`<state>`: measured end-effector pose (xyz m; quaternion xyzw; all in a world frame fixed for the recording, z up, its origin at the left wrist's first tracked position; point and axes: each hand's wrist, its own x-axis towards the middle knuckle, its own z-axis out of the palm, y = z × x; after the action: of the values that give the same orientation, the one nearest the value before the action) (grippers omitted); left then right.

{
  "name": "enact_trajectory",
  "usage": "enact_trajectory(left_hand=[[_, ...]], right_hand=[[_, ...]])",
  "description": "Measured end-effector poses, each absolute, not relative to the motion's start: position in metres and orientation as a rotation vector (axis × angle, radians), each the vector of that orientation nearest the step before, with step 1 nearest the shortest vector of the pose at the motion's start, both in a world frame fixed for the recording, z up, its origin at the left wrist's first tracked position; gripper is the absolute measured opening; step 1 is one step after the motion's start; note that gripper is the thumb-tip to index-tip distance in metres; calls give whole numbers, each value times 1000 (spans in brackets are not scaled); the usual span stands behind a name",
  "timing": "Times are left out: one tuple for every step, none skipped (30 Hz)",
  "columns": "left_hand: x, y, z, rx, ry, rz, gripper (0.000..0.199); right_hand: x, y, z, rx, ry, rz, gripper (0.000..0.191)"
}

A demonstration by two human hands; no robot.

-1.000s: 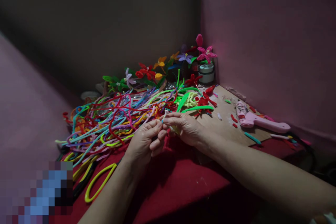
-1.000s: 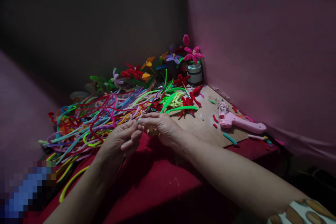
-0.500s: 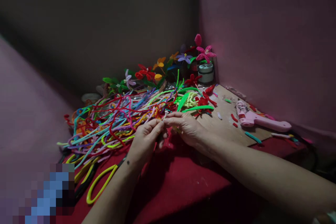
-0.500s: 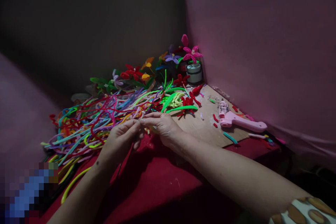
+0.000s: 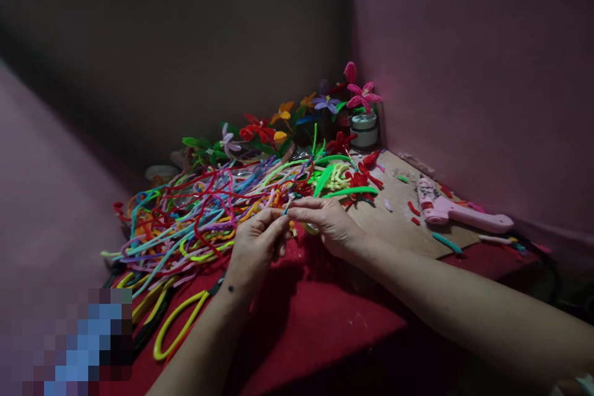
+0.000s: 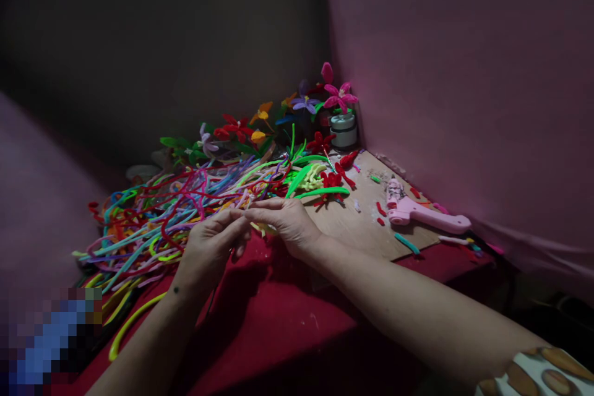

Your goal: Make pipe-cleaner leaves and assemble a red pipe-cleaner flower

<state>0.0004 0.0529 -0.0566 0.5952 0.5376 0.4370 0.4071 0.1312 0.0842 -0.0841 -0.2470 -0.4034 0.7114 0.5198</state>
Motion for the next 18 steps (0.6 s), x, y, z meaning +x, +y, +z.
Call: enact_trajectory(left_hand=[[-1, 54, -57, 1480, 1342, 1109, 15], [-2, 54, -57, 1463, 1326, 1110, 16], [-2, 54, -57, 1448, 1311, 1105, 17], [-3, 55, -58, 1436, 1297, 1098, 18], [-3, 55, -58, 1425, 1284, 1090, 19], [-4, 55, -58, 1411, 1275, 1083, 20], [-4, 55, -58, 1394, 1268, 1077, 20], [-4, 54, -57, 1376, 1262, 1072, 20], [-4, 54, -57, 1357, 1254, 1064, 20], [-4, 54, -57, 1340, 1244, 1054, 20], [-4, 54, -57, 1324, 1232, 1044, 21], [-4, 54, -57, 1308, 1220, 1036, 22], [-4, 54, -58, 1291, 1209, 1028, 22], [-4, 54, -58, 1273, 1200, 1023, 22], [-4, 55, -58, 1257, 1190, 1024, 22], [-4, 55, -59, 1244, 1181, 1027, 22], [-5, 55, -59, 1234, 1167, 1029, 21], [-5, 56, -60, 1224, 1149, 1031, 20]], right_hand=[[132, 84, -83, -614, -984, 1685, 26], [132, 83, -82, -634, -996, 1665, 27], [133, 84, -82, -649, -1001, 1648, 28], [133, 84, -82, -657, -1000, 1641, 27], [133, 85, -83, -658, -991, 1644, 25], [132, 85, -83, -651, -976, 1659, 23], [132, 86, -84, -637, -960, 1678, 21], [132, 87, -84, -620, -946, 1700, 19], [132, 87, -84, -604, -932, 1726, 17], [132, 87, -84, -591, -917, 1754, 16], [132, 87, -83, -583, -900, 1780, 15], [132, 87, -83, -580, -882, 1803, 14], [132, 87, -82, -582, -864, 1821, 14], [132, 86, -82, -588, -848, 1836, 14], [132, 86, -82, -595, -836, 1847, 13], [132, 86, -82, -602, -827, 1855, 14], [132, 85, -82, -609, -821, 1863, 14], [132, 85, -82, -613, -818, 1869, 15]])
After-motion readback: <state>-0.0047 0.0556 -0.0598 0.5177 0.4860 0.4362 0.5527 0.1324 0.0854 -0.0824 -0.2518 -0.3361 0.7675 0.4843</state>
